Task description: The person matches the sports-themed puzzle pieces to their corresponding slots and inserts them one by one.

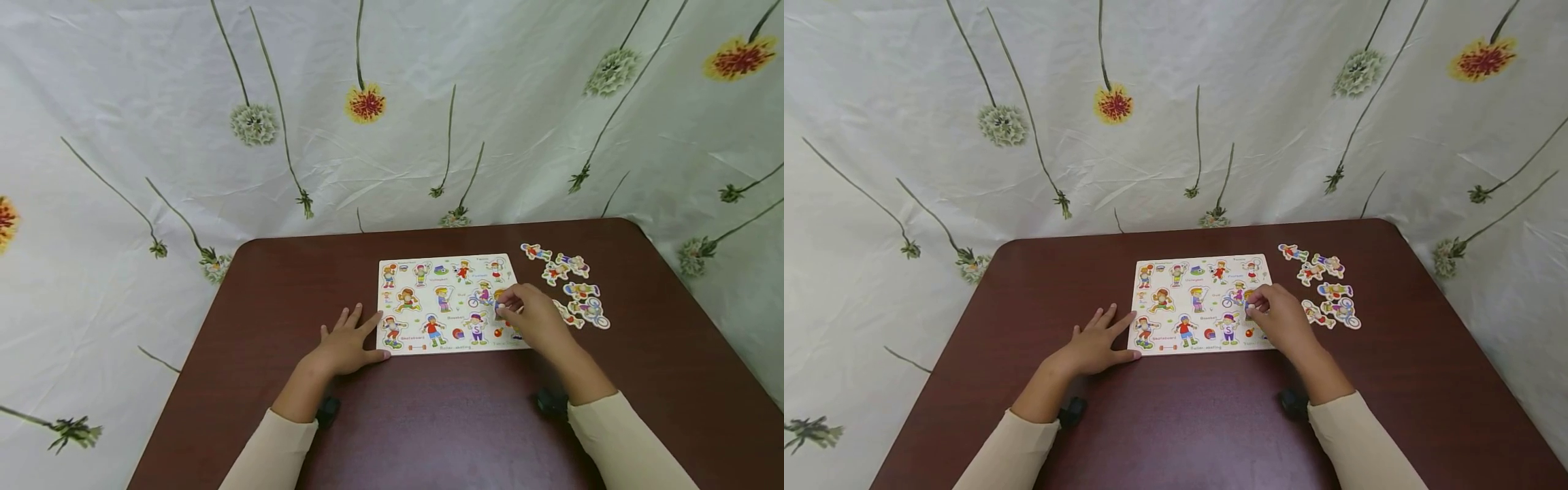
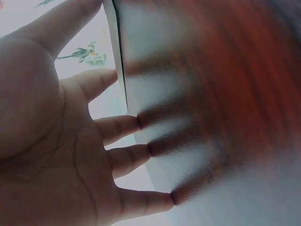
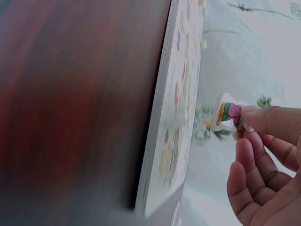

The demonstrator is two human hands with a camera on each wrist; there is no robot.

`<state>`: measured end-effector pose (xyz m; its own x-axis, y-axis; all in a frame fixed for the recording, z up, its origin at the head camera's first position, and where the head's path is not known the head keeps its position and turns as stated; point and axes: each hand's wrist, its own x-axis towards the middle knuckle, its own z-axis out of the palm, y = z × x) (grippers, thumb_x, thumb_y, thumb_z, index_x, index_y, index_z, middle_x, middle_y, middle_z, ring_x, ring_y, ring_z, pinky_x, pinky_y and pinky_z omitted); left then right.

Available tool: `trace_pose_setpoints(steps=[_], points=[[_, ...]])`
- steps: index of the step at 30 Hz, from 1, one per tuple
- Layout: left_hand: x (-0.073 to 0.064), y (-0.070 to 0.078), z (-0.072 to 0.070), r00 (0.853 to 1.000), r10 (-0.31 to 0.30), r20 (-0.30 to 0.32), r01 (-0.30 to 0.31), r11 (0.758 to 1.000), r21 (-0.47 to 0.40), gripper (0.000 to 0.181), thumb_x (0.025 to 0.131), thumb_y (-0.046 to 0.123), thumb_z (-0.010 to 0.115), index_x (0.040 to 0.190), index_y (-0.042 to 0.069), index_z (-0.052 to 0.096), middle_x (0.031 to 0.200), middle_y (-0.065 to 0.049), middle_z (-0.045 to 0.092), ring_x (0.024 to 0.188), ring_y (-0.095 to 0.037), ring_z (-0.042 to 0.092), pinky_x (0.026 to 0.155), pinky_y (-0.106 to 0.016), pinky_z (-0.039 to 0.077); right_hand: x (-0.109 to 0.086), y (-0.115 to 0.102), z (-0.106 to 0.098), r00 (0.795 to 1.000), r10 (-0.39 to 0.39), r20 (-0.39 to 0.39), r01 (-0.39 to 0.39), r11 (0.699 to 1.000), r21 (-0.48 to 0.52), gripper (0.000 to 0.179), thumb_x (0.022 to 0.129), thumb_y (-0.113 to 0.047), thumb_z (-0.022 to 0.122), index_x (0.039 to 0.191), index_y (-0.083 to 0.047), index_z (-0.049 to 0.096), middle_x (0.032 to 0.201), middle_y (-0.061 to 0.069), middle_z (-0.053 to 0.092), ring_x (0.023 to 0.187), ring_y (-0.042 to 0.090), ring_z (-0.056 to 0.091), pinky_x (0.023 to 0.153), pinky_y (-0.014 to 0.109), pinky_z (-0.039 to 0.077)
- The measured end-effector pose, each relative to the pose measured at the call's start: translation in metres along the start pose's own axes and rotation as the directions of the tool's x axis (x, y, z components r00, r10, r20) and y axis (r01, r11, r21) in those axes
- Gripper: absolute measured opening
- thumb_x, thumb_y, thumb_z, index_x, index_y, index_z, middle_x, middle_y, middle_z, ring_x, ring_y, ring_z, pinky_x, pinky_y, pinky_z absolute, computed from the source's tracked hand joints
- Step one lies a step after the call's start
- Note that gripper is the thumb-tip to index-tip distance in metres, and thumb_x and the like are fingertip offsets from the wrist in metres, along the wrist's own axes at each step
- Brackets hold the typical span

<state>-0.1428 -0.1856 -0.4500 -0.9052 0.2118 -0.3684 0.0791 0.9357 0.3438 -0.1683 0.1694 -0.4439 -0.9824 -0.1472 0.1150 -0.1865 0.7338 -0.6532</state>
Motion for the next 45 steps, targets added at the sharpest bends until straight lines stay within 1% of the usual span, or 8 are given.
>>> trace_pose_setpoints(steps=[7,13,18,21,27,31,40,45], points=[[0.000,0.000,0.000,1.000,0.001,-0.003,-0.001,1.000,-0.010,0.083,0.092,0.055,0.068,0.161,0.031,0.029,0.171,-0.017,0.010,0.158,-0.042,0.005,0.115,-0.078,0.008,0.018,-0.019,0.018,0.997,-0.068,0.040,0.068,0.998,0.012,0.005,0.090,-0.009,0.075,0.093,-0.010,0.071,0.094,0.006,0.065,0.085,0.018,0.061,0.076,0.033,0.049],[0.000,-0.001,-0.001,1.000,0.001,-0.004,-0.001,1.000,-0.007,0.083,0.091,0.055,0.068,0.161,0.030,0.029,0.171,-0.017,0.010,0.158,-0.042,0.006,0.115,-0.079,0.009,0.035,-0.036,0.031,0.991,-0.078,0.105,0.078,0.997,0.007,0.008,0.091,-0.013,0.076,0.092,-0.010,0.069,0.092,0.006,0.061,0.080,0.016,0.058,0.073,0.031,0.047],[0.001,-0.003,0.000,1.000,-0.003,0.001,0.003,1.000,-0.003,0.084,0.092,0.055,0.067,0.161,0.030,0.028,0.171,-0.017,0.009,0.158,-0.042,0.005,0.116,-0.078,0.008,0.048,-0.044,0.044,0.985,-0.070,0.159,0.072,0.997,-0.006,0.008,0.093,-0.015,0.074,0.093,-0.010,0.067,0.095,0.005,0.062,0.083,0.016,0.059,0.075,0.032,0.049],[0.001,-0.003,0.001,1.000,0.002,-0.001,-0.002,1.000,-0.004,0.084,0.092,0.055,0.067,0.161,0.030,0.027,0.171,-0.017,0.009,0.158,-0.042,0.005,0.115,-0.078,0.008,0.055,-0.047,0.050,0.981,-0.066,0.183,0.073,0.997,-0.031,0.009,0.093,-0.015,0.074,0.092,-0.011,0.066,0.095,0.004,0.063,0.085,0.016,0.060,0.077,0.032,0.050],[-0.001,-0.002,0.001,1.000,0.004,-0.009,-0.004,1.000,-0.005,0.083,0.092,0.056,0.067,0.161,0.031,0.029,0.171,-0.017,0.010,0.158,-0.042,0.006,0.115,-0.079,0.009,0.063,-0.050,0.060,0.966,-0.051,0.253,0.064,0.997,-0.041,0.010,0.092,-0.012,0.074,0.089,-0.010,0.065,0.091,0.005,0.064,0.081,0.016,0.058,0.071,0.030,0.048],[-0.002,-0.002,0.002,1.000,0.001,-0.011,-0.001,1.000,-0.007,0.083,0.091,0.056,0.068,0.160,0.031,0.030,0.171,-0.018,0.011,0.158,-0.043,0.007,0.115,-0.079,0.010,0.068,-0.050,0.064,0.959,-0.034,0.280,0.050,0.997,-0.052,0.008,0.093,-0.011,0.073,0.091,-0.009,0.065,0.089,0.005,0.064,0.078,0.016,0.057,0.069,0.029,0.048],[-0.001,-0.003,0.002,1.000,0.001,-0.015,-0.001,1.000,-0.014,0.083,0.091,0.056,0.067,0.161,0.031,0.029,0.171,-0.017,0.011,0.158,-0.042,0.006,0.115,-0.079,0.009,0.079,-0.049,0.068,0.932,-0.015,0.363,0.055,0.993,-0.102,0.005,0.096,-0.013,0.069,0.093,-0.010,0.067,0.088,0.004,0.066,0.075,0.016,0.057,0.067,0.028,0.047],[-0.001,-0.002,0.002,1.000,0.002,-0.007,-0.002,1.000,-0.018,0.083,0.091,0.056,0.067,0.161,0.032,0.029,0.171,-0.017,0.010,0.158,-0.042,0.006,0.115,-0.079,0.009,0.082,-0.044,0.070,0.927,-0.010,0.375,0.050,0.994,-0.099,0.006,0.096,-0.013,0.069,0.091,-0.010,0.066,0.087,0.003,0.066,0.075,0.016,0.057,0.068,0.028,0.046]])
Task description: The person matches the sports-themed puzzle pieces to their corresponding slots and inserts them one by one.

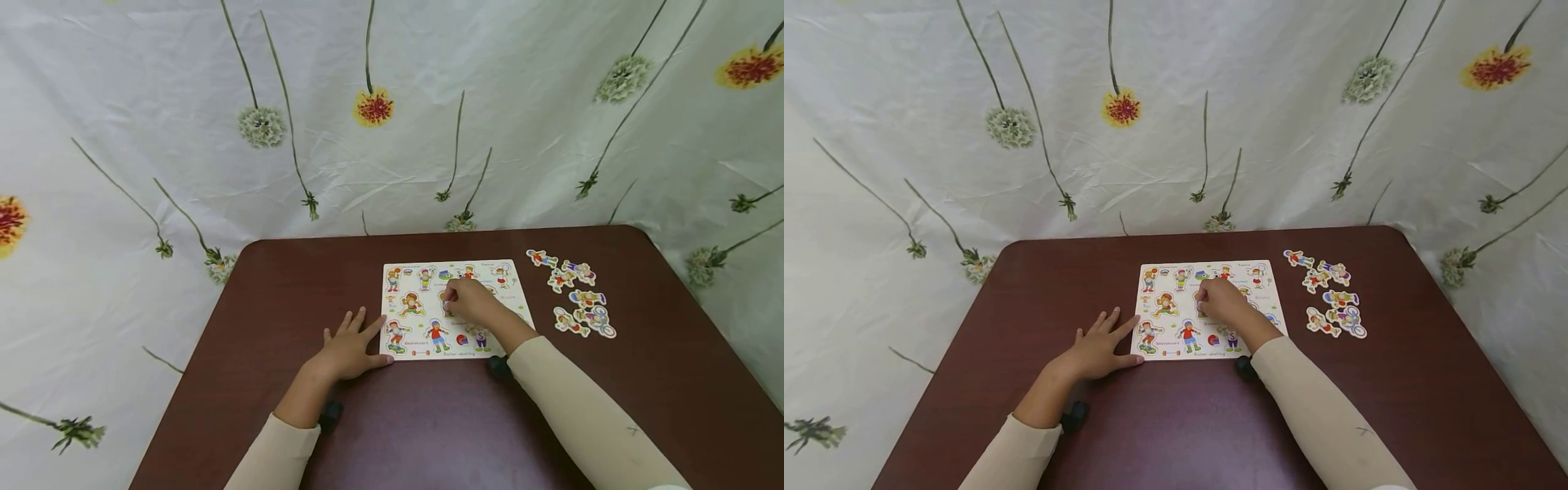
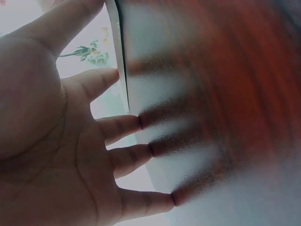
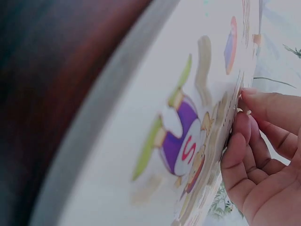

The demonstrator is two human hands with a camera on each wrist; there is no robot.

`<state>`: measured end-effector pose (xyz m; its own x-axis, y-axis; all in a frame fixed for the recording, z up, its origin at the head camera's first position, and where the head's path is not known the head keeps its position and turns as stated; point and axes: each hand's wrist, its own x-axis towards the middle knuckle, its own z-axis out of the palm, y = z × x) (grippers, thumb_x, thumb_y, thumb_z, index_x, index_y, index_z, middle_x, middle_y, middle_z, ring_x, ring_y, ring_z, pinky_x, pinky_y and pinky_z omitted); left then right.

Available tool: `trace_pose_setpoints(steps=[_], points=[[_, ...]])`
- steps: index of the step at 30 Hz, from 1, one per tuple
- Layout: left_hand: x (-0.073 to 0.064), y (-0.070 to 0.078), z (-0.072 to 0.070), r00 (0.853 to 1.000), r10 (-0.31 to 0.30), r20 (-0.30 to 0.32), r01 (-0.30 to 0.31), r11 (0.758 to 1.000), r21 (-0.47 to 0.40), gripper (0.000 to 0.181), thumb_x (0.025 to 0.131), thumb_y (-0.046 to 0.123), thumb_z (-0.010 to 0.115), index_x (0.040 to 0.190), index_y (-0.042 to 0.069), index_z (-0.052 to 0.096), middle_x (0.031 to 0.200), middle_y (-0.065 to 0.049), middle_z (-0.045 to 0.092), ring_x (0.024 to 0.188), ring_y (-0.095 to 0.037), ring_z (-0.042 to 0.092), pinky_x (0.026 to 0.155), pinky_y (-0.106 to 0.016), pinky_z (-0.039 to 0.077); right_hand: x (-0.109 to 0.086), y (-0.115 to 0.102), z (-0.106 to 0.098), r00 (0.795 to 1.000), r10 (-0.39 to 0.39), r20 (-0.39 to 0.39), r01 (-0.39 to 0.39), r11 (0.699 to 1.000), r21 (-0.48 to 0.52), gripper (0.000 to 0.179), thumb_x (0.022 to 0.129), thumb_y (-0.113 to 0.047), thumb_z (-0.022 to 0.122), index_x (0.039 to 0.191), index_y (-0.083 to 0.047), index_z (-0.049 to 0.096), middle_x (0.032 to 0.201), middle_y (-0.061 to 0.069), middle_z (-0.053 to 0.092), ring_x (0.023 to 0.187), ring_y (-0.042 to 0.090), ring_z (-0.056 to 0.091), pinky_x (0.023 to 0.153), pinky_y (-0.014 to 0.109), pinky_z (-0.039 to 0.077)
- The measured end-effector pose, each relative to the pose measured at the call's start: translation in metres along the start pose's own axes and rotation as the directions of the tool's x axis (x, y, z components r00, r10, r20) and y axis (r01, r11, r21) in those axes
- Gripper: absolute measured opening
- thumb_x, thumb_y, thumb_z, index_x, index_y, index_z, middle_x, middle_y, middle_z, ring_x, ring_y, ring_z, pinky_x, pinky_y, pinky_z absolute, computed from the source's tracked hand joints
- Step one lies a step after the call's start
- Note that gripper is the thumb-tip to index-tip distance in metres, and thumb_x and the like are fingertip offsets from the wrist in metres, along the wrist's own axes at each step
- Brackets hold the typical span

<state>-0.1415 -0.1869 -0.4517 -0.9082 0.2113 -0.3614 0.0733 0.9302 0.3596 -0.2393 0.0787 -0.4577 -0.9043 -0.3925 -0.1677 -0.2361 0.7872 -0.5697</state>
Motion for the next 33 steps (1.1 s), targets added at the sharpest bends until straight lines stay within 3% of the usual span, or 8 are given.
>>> trace_pose_setpoints(steps=[16,24,33], points=[[-0.001,0.000,-0.002,1.000,-0.001,0.000,0.001,1.000,-0.005,0.083,0.091,0.057,0.068,0.160,0.032,0.030,0.171,-0.016,0.011,0.158,-0.041,0.006,0.115,-0.079,0.009,-0.004,0.004,-0.003,0.998,0.069,-0.003,-0.068,0.990,0.120,0.008,0.094,-0.018,0.071,0.098,-0.012,0.067,0.095,0.004,0.066,0.087,0.017,0.059,0.080,0.032,0.047],[-0.002,0.000,-0.002,1.000,-0.008,0.000,0.008,1.000,0.007,0.084,0.091,0.057,0.068,0.161,0.031,0.029,0.171,-0.017,0.011,0.158,-0.041,0.006,0.115,-0.079,0.009,-0.011,0.014,-0.011,0.994,0.074,-0.079,-0.053,0.968,0.244,0.017,0.099,-0.023,0.065,0.111,-0.011,0.068,0.104,0.006,0.067,0.095,0.020,0.061,0.082,0.034,0.049],[-0.003,0.001,-0.002,1.000,-0.002,0.002,0.002,1.000,-0.001,0.083,0.092,0.056,0.068,0.161,0.031,0.029,0.171,-0.017,0.011,0.158,-0.042,0.006,0.115,-0.079,0.009,-0.020,0.026,-0.028,0.971,0.109,-0.214,-0.017,0.920,0.391,0.027,0.101,-0.025,0.064,0.122,-0.008,0.066,0.115,0.012,0.069,0.104,0.026,0.064,0.083,0.032,0.051]])
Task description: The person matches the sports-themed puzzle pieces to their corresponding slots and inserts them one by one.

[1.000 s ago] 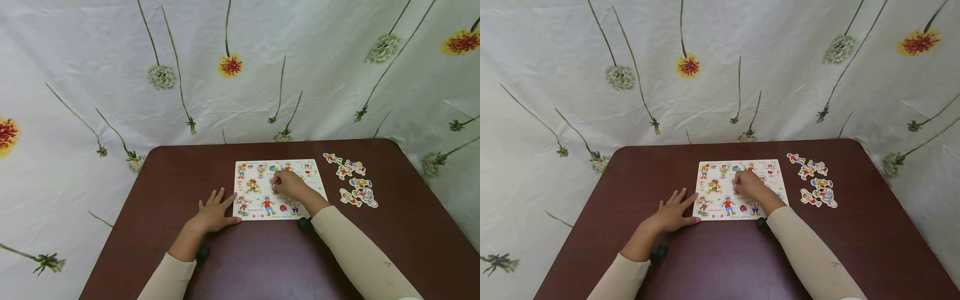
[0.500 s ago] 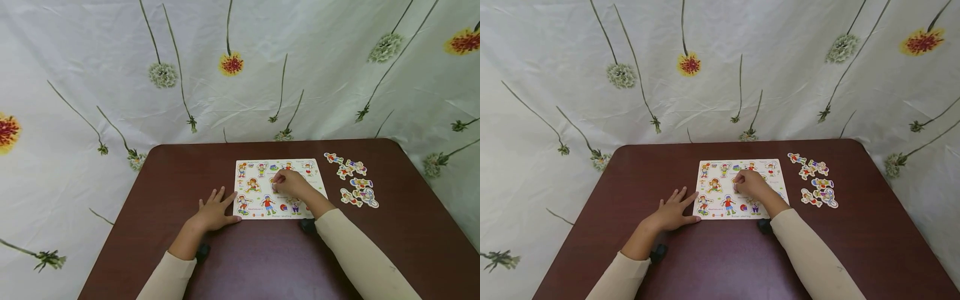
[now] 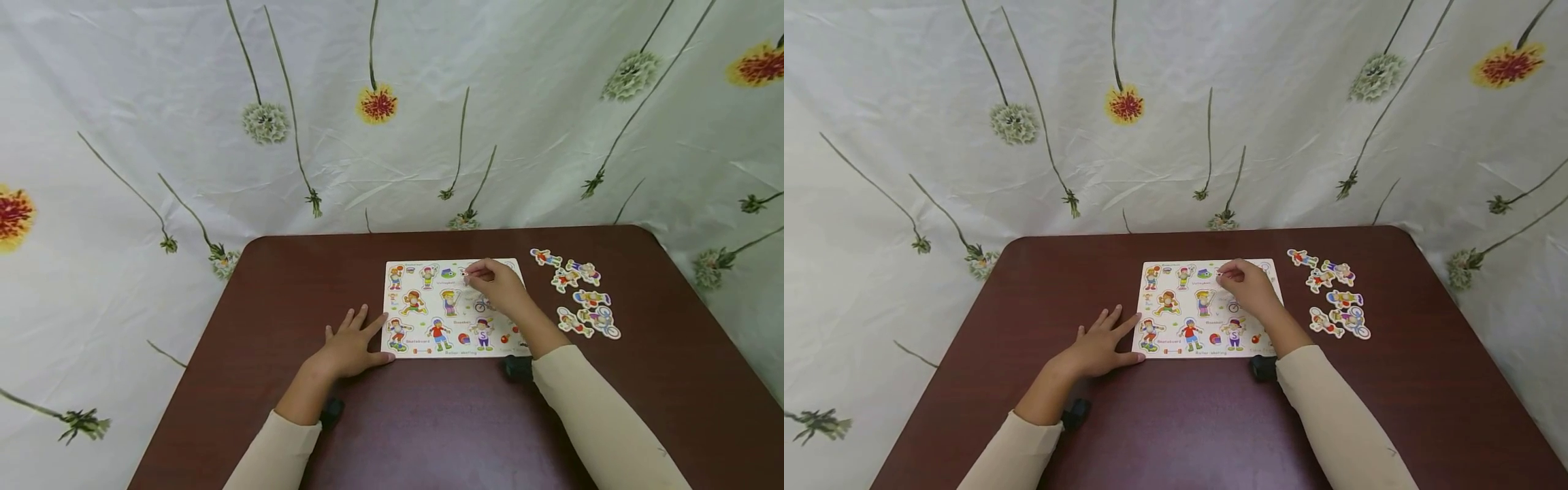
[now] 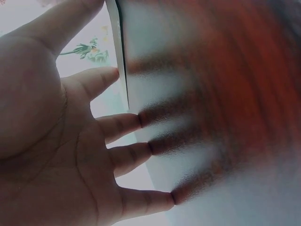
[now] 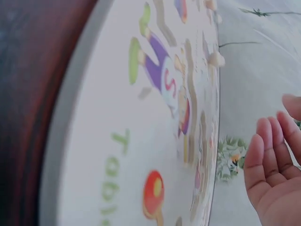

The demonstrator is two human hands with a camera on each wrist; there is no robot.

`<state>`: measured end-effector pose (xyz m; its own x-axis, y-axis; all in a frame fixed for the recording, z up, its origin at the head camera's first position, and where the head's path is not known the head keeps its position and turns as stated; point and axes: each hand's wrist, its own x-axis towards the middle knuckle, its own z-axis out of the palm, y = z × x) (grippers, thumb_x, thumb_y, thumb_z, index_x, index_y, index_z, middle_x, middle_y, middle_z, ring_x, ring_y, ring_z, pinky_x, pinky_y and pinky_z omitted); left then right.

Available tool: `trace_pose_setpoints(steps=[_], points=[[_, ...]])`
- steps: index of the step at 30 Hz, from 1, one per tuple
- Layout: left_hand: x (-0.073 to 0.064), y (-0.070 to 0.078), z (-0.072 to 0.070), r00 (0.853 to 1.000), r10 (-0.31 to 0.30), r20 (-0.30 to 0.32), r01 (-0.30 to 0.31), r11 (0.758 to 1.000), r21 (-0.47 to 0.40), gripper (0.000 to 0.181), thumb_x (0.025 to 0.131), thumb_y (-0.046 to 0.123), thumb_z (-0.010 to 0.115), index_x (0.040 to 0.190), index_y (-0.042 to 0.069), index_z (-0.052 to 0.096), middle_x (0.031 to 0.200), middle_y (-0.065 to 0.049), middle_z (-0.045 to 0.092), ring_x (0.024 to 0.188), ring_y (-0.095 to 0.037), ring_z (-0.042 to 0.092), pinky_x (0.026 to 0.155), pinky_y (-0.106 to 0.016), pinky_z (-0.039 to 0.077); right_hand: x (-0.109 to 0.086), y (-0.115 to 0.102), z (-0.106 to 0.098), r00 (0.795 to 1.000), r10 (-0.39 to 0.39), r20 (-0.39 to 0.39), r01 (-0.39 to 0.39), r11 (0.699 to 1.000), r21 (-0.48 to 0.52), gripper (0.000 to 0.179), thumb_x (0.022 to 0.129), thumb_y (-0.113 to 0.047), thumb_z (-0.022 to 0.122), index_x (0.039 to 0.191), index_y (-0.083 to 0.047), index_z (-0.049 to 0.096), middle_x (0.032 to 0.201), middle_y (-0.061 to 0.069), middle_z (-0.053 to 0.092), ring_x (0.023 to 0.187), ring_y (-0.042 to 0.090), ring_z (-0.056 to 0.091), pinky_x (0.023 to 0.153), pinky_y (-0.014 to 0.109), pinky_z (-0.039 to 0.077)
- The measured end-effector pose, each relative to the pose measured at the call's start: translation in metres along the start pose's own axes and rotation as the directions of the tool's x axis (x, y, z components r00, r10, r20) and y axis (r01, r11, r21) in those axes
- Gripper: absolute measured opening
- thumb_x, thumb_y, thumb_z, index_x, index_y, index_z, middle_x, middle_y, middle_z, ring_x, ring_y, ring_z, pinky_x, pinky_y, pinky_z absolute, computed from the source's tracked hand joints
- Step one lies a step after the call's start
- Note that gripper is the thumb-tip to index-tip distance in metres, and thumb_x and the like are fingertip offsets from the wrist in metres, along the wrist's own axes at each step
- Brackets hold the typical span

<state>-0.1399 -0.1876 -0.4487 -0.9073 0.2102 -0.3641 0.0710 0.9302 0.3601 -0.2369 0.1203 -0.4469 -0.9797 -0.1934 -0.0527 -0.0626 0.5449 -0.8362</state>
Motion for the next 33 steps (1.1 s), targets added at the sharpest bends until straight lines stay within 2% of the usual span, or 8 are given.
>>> trace_pose_setpoints(steps=[4,13,18,23,33], points=[[0.001,0.000,0.001,1.000,0.000,0.000,0.000,1.000,-0.004,0.083,0.092,0.056,0.067,0.161,0.031,0.029,0.171,-0.017,0.010,0.158,-0.042,0.006,0.115,-0.079,0.009,-0.001,0.003,-0.009,0.999,-0.003,-0.052,0.006,0.998,0.058,0.030,0.102,-0.025,0.062,0.125,-0.006,0.065,0.117,0.014,0.067,0.104,0.027,0.063,0.082,0.031,0.052],[0.000,0.001,0.000,1.000,-0.008,0.012,0.008,1.000,0.002,0.083,0.092,0.055,0.067,0.161,0.032,0.028,0.171,-0.017,0.010,0.158,-0.041,0.006,0.115,-0.078,0.009,0.003,0.013,-0.026,0.992,0.002,-0.130,0.007,0.998,0.068,0.034,0.103,-0.028,0.061,0.127,-0.005,0.064,0.117,0.012,0.064,0.103,0.022,0.060,0.083,0.025,0.050],[-0.002,0.002,-0.001,1.000,-0.004,0.010,0.004,1.000,-0.001,0.083,0.093,0.054,0.067,0.161,0.031,0.028,0.171,-0.017,0.010,0.158,-0.042,0.006,0.115,-0.079,0.008,0.005,0.017,-0.040,0.987,0.011,-0.158,-0.007,1.000,0.031,0.031,0.103,-0.028,0.060,0.127,-0.007,0.064,0.116,0.011,0.063,0.101,0.022,0.060,0.082,0.029,0.050],[-0.003,0.003,-0.002,1.000,-0.001,0.010,0.001,1.000,-0.002,0.082,0.093,0.054,0.067,0.161,0.030,0.028,0.171,-0.018,0.010,0.158,-0.042,0.006,0.115,-0.078,0.008,0.007,0.022,-0.055,0.980,0.026,-0.197,-0.028,1.000,-0.009,0.035,0.104,-0.031,0.058,0.129,-0.007,0.063,0.118,0.013,0.064,0.105,0.026,0.059,0.088,0.035,0.050],[-0.003,0.003,-0.003,1.000,0.004,0.011,-0.004,1.000,-0.004,0.082,0.092,0.054,0.067,0.161,0.030,0.030,0.170,-0.018,0.012,0.158,-0.042,0.008,0.115,-0.079,0.010,0.012,0.034,-0.083,0.964,0.071,-0.257,-0.082,0.996,-0.034,0.040,0.104,-0.039,0.057,0.130,-0.009,0.062,0.122,0.014,0.063,0.107,0.027,0.058,0.082,0.032,0.046]])
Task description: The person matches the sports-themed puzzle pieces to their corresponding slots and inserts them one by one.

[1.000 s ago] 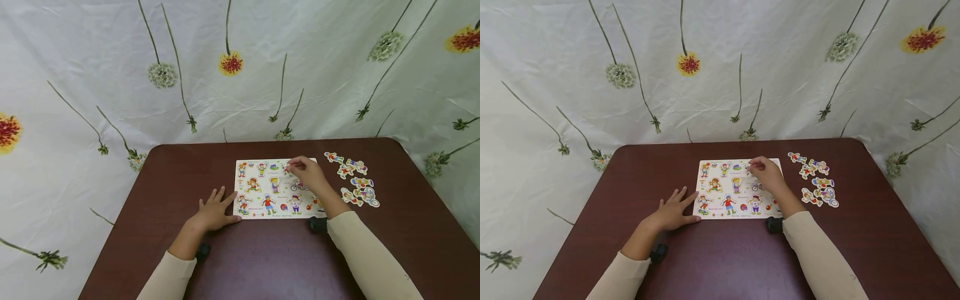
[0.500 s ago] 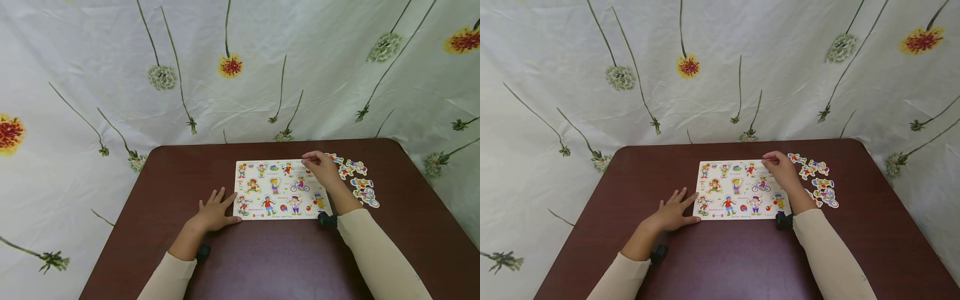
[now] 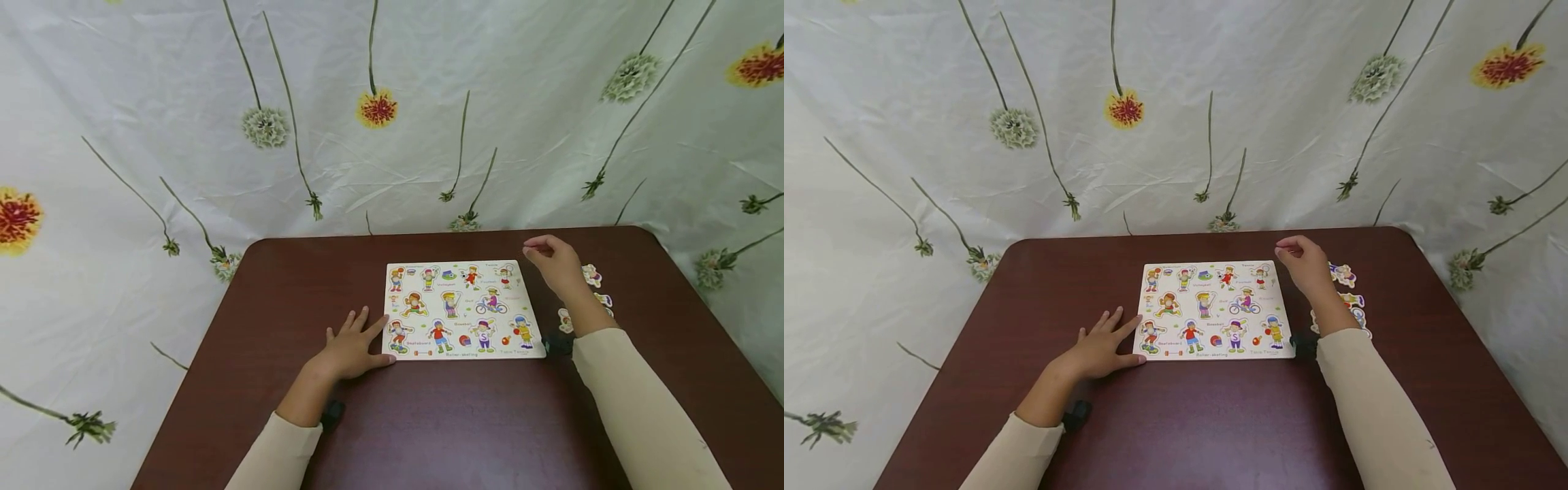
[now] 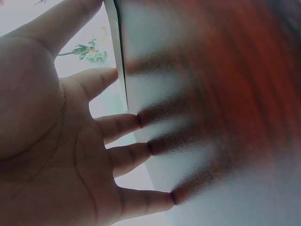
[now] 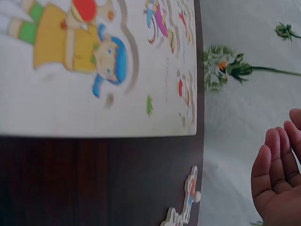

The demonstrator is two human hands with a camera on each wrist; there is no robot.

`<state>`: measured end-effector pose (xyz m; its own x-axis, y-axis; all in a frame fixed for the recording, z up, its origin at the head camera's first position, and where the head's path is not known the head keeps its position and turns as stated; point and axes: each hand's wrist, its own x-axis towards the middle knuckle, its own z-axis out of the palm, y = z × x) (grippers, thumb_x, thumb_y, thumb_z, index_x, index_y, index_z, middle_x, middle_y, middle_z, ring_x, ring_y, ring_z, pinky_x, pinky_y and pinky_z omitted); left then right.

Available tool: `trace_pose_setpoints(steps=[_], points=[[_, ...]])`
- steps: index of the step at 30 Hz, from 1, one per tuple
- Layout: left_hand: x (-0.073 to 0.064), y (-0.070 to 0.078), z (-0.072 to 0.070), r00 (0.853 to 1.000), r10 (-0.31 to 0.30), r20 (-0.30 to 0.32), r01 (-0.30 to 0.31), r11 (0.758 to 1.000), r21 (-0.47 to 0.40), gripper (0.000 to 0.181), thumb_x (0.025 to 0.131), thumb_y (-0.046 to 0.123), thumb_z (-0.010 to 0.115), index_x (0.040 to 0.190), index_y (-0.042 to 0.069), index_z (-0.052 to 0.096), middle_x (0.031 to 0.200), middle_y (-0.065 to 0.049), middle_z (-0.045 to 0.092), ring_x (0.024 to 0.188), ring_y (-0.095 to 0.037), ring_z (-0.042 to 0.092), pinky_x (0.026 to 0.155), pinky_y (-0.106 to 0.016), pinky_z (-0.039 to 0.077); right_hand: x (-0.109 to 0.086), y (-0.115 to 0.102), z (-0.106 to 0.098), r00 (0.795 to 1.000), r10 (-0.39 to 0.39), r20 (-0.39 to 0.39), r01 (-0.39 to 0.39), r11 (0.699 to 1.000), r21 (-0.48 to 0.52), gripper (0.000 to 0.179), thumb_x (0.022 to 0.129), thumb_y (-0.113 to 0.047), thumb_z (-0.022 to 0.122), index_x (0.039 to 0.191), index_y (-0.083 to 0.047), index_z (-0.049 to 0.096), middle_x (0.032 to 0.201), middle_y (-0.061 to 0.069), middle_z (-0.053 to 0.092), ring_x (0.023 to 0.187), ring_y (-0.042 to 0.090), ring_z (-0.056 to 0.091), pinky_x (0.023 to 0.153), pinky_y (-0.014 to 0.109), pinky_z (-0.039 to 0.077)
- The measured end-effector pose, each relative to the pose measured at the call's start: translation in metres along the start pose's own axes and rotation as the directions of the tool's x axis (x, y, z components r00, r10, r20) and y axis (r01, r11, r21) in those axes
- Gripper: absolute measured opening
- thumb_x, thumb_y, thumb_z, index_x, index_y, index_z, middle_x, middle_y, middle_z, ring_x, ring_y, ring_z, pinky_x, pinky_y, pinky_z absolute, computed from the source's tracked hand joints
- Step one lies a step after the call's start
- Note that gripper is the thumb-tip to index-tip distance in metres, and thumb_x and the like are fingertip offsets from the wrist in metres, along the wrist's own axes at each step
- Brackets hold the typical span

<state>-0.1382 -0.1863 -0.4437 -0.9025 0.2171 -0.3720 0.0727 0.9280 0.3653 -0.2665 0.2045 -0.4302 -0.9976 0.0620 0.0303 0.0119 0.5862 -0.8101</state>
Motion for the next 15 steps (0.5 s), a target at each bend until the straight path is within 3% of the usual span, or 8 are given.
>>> trace_pose_setpoints(steps=[9,15], points=[[0.001,0.001,0.001,1.000,-0.003,-0.004,0.003,1.000,0.005,0.082,0.092,0.055,0.068,0.161,0.030,0.030,0.170,-0.018,0.012,0.158,-0.043,0.008,0.115,-0.079,0.010,0.013,0.015,-0.013,0.999,0.049,-0.001,-0.049,0.998,-0.044,0.035,0.106,-0.030,0.053,0.130,-0.005,0.060,0.123,0.016,0.062,0.105,0.028,0.060,0.079,0.031,0.046],[0.003,0.000,0.001,1.000,-0.008,0.000,0.008,1.000,0.005,0.082,0.092,0.054,0.068,0.161,0.030,0.029,0.171,-0.017,0.011,0.158,-0.042,0.007,0.115,-0.078,0.009,0.021,0.022,-0.019,0.999,0.025,0.042,-0.016,0.981,-0.193,0.032,0.106,-0.021,0.051,0.129,0.000,0.058,0.127,0.025,0.056,0.110,0.040,0.057,0.083,0.047,0.048]])
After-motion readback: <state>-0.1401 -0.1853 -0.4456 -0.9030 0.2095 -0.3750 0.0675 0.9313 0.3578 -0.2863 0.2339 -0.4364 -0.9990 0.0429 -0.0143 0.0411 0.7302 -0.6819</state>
